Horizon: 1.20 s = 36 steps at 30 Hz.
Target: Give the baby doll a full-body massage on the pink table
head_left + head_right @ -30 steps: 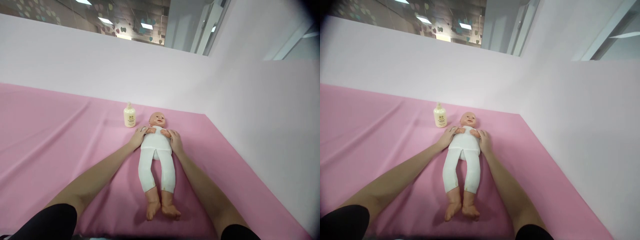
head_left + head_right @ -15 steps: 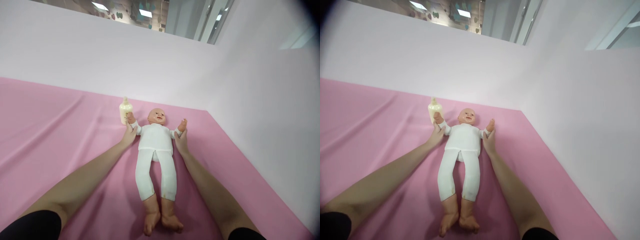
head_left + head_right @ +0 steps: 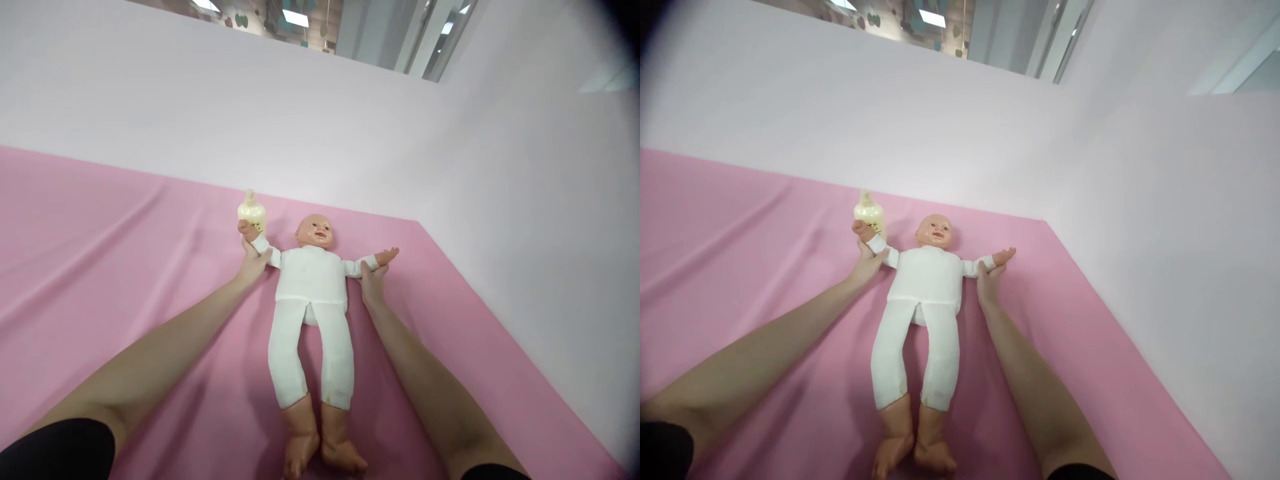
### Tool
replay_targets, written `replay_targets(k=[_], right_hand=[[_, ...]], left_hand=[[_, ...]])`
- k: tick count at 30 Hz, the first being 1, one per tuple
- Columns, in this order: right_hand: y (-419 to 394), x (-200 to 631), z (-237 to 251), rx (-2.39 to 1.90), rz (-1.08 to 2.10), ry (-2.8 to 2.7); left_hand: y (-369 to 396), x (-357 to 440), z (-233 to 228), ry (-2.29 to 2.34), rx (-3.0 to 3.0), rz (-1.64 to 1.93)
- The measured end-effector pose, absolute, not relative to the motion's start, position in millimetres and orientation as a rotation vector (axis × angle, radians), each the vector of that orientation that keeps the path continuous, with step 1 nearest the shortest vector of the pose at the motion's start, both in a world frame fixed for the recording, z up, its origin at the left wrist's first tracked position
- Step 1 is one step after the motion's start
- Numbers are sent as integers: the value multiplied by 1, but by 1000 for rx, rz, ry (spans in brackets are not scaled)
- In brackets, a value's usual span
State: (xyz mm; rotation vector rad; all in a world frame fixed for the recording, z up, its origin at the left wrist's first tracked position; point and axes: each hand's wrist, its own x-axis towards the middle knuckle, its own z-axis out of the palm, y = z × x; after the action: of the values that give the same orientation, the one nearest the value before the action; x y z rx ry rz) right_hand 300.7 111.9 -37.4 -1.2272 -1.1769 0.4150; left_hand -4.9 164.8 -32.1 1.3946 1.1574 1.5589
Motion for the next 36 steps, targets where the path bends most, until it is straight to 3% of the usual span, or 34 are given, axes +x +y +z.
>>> replay_targets(k=[9, 14, 18, 25, 30, 36], right_hand=[[100, 282, -23, -1194, 294, -1675], [102, 281, -27, -1256, 241, -1799], [101, 280, -26, -1217, 274, -1708], [110, 295, -33, -1225, 418, -1237], [116, 305, -37, -1307, 730, -903], [113, 304, -35, -1279, 657, -961]], left_hand=[[156, 4, -33, 1106, 2245, 1189], [153, 7, -32, 1170, 2396, 1054], [147, 7, -26, 1135, 2251, 1170], [153, 1, -25, 1092, 1447, 1659], [170, -5, -43, 1112, 1091, 1688], [167, -5, -42, 1120, 1062, 1682]])
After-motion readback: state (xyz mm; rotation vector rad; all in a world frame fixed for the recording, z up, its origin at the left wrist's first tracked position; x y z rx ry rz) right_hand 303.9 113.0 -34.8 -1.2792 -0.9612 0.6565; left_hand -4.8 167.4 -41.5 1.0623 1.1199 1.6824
